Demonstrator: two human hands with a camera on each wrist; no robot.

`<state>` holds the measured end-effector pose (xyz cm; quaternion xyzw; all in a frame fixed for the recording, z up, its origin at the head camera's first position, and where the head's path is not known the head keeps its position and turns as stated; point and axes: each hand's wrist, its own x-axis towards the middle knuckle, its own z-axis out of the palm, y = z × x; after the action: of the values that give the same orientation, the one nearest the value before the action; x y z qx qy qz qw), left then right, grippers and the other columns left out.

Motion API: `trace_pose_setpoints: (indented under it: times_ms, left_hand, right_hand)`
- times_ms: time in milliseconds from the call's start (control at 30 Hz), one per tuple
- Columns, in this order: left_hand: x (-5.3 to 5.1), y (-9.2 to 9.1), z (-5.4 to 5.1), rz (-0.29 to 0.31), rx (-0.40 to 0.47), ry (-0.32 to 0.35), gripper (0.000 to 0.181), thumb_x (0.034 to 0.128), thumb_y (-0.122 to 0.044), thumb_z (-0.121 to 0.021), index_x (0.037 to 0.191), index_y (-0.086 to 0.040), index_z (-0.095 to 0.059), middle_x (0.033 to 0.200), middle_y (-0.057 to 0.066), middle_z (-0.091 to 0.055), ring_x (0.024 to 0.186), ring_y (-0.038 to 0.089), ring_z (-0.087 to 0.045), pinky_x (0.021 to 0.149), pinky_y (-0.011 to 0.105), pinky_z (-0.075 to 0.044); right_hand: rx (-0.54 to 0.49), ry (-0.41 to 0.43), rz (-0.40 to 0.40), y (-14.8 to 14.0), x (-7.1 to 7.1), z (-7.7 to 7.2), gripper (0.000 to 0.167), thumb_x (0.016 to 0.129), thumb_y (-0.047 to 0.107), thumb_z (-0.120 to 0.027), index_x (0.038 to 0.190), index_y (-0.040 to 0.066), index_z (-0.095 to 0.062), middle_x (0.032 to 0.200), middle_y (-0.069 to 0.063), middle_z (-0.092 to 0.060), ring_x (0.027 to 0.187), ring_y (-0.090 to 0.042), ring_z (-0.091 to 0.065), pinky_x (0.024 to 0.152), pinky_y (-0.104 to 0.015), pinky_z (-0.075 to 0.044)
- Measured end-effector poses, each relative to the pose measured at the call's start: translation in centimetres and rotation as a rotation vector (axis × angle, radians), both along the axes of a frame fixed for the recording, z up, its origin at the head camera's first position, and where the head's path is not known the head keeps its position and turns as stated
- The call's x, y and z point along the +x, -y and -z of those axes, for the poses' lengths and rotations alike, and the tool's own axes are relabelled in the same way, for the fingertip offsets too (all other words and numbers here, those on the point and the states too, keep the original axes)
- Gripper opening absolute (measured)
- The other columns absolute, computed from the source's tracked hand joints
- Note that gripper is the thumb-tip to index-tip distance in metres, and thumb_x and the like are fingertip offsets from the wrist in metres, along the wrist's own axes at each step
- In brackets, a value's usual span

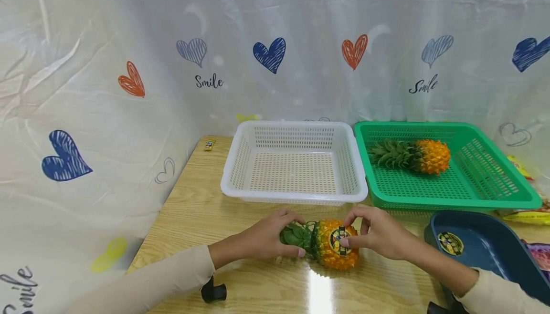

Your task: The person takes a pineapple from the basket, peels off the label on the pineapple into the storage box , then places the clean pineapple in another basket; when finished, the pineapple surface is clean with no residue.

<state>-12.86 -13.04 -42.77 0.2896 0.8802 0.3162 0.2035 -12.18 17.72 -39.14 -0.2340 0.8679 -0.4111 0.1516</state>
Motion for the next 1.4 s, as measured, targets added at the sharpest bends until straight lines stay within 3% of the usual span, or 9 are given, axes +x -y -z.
trace_pose_setpoints:
  times_ms: [133,433,600,1000,1400]
  left_hand:
    - [-0.1,0.0,0.0,0.005,-0.013,0.005,0.066,0.086,-0.063,-0.07,0.142,-0.034,-0.05,0.139,0.0,-0.047,0.122,0.019,-0.053,0.095,0.04,-0.05]
    - [-0.1,-0.1,0.0,0.021,-0.031,0.001,0.066,0.0867,-0.063,-0.069,0.142,-0.032,-0.05,0.141,0.002,-0.047,0.126,0.021,-0.052,0.096,0.042,-0.05]
    - [-0.2,0.0,0.0,0.029,-0.033,-0.011,0.066,0.0875,-0.063,-0.067,0.143,-0.031,-0.05,0.143,0.002,-0.046,0.127,0.021,-0.052,0.097,0.042,-0.05]
    - [-0.3,0.0,0.0,0.026,-0.03,0.005,0.066,0.0877,-0.063,-0.067,0.143,-0.032,-0.05,0.142,0.001,-0.046,0.127,0.02,-0.052,0.098,0.043,-0.049]
    - [-0.3,0.0,0.0,0.024,-0.039,-0.003,0.066,0.0875,-0.065,-0.066,0.143,-0.033,-0.049,0.139,0.001,-0.048,0.121,0.018,-0.054,0.093,0.039,-0.051]
  right_hand:
    - [-0.025,0.015,-0.016,0.1,0.0,0.2,0.028,0.085,0.035,-0.081,0.095,0.015,-0.063,0.075,-0.001,-0.057,0.059,-0.008,-0.054,0.052,-0.027,-0.045]
    - [-0.095,-0.027,-0.091,0.3,0.0,0.3,0.018,0.09,0.029,-0.077,0.085,0.02,-0.063,0.085,0.002,-0.058,0.062,-0.005,-0.054,0.054,-0.026,-0.045]
    - [-0.121,-0.058,-0.118,0.3,0.0,0.0,0.014,0.092,0.024,-0.076,0.085,0.02,-0.064,0.083,0.005,-0.061,0.063,-0.004,-0.055,0.053,-0.026,-0.046]
    - [-0.151,-0.009,-0.139,0.3,0.2,-0.7,0.012,0.094,0.024,-0.073,0.088,0.019,-0.064,0.084,0.003,-0.063,0.064,-0.007,-0.057,0.05,-0.026,-0.045]
    - [-0.185,-0.046,-0.154,-0.2,0.1,-1.4,0.011,0.094,0.02,-0.072,0.089,0.019,-0.063,0.085,0.004,-0.062,0.066,-0.009,-0.057,0.052,-0.026,-0.047]
